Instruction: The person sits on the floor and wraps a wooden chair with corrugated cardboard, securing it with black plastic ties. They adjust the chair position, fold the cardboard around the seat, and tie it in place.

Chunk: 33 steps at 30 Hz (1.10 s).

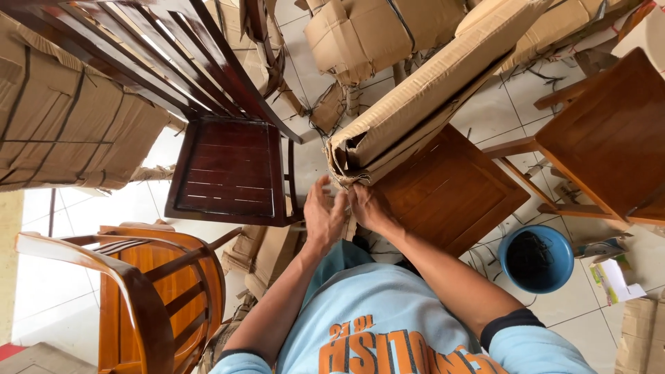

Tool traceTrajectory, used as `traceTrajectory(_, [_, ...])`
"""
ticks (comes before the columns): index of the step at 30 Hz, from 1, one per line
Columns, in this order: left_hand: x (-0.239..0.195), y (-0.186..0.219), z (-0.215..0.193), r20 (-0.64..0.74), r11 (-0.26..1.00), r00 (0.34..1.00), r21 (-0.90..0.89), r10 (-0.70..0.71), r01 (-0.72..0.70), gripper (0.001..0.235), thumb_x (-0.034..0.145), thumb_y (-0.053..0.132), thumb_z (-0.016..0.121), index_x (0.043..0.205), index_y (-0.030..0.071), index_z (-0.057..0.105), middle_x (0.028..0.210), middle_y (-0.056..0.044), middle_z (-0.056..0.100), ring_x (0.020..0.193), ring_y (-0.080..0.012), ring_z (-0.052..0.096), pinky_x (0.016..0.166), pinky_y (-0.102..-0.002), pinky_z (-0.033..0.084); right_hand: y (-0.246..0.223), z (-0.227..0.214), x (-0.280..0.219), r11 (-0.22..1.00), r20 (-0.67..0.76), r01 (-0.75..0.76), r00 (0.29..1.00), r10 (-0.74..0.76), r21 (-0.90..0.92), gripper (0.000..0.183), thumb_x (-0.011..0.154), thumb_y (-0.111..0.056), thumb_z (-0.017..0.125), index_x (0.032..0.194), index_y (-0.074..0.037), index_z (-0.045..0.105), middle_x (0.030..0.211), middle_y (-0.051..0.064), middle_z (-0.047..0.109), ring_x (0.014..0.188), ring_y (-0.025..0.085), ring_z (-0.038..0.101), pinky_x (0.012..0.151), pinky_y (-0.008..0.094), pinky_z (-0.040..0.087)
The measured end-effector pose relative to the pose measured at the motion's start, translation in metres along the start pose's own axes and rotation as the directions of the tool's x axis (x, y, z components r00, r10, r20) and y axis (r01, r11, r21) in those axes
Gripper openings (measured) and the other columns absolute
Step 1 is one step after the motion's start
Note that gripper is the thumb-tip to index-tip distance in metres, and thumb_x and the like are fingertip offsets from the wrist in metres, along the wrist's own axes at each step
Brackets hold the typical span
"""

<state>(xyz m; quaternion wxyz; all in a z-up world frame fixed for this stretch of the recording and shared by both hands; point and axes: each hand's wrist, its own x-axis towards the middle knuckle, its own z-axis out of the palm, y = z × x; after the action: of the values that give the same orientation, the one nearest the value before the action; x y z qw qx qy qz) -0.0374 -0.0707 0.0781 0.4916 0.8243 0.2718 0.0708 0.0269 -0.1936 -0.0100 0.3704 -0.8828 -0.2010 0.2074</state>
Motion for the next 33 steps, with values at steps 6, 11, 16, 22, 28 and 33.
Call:
traceTrajectory(6, [0.037,0.024,0.021,0.164,0.999,0.986,-0.024,0.036,-0.032,0.073,0.085,0.025,0.07,0.146,0.001,0.04,0.132,-0.03,0.055,0.122,-0.0548,0.054,0.103,-0.069,0.045,-0.036,-0.037,-0.008,0.998,0.153,-0.045,0.987,0.037,0.049,0.043,0.1,-0.017,0.038,0.079,0.013,0.062,0.065,0.03,0.062,0.068,0.053,0.061,0.065,0.054,0.052])
traceTrajectory(11, [0.089,-0.017,0.019,0.429,0.949,0.847,-0.131,0.315,-0.287,0.038,0.077,0.037,0.077,0.098,0.006,0.067,0.093,-0.02,0.071,0.096,-0.05,0.064,0.065,-0.062,0.044,-0.008,-0.022,0.005,0.961,0.204,0.209,0.964,-0.172,-0.182,0.037,0.106,-0.019,0.039,0.075,-0.008,0.058,0.052,0.012,0.058,0.045,0.025,0.06,0.045,0.032,0.044])
traceTrajectory(16, [0.057,0.031,0.003,0.355,0.984,0.919,-0.11,0.171,-0.141,0.077,0.075,0.039,0.083,0.131,0.004,0.043,0.121,-0.028,0.059,0.115,-0.0503,0.06,0.094,-0.062,0.052,-0.004,-0.02,0.005,0.904,0.259,0.325,0.932,-0.255,-0.279,0.023,0.103,-0.014,0.037,0.095,-0.003,0.056,0.059,0.013,0.062,0.055,0.031,0.068,0.048,0.041,0.05])
traceTrajectory(22, [0.029,0.033,0.026,-0.185,0.876,0.891,-0.186,0.414,-0.445,0.082,0.087,0.034,0.08,0.15,0.004,0.035,0.152,-0.021,0.039,0.14,-0.0439,0.044,0.114,-0.057,0.042,-0.006,-0.029,-0.008,0.986,0.279,0.137,0.954,-0.107,-0.092,0.016,0.086,-0.013,0.047,0.086,-0.008,0.062,0.071,0.014,0.068,0.072,0.042,0.071,0.057,0.053,0.055])
traceTrajectory(28, [0.059,0.034,-0.002,0.066,0.922,0.926,-0.145,0.371,-0.359,0.056,0.092,0.024,0.076,0.138,0.003,0.052,0.124,-0.021,0.065,0.116,-0.0422,0.065,0.098,-0.055,0.054,-0.027,-0.045,-0.008,0.964,0.219,0.215,0.959,-0.179,-0.155,0.022,0.093,-0.011,0.045,0.077,-0.005,0.059,0.054,0.013,0.058,0.051,0.03,0.066,0.05,0.037,0.051])
traceTrajectory(33, [0.07,0.057,-0.043,0.324,0.967,0.911,-0.072,0.255,-0.245,0.033,0.087,0.029,0.078,0.117,0.02,0.067,0.105,-0.003,0.078,0.107,-0.0251,0.073,0.09,-0.044,0.058,-0.051,-0.057,-0.007,0.952,0.169,0.256,0.959,-0.228,-0.167,0.025,0.097,-0.011,0.046,0.08,-0.001,0.061,0.056,0.018,0.062,0.058,0.037,0.071,0.049,0.041,0.053])
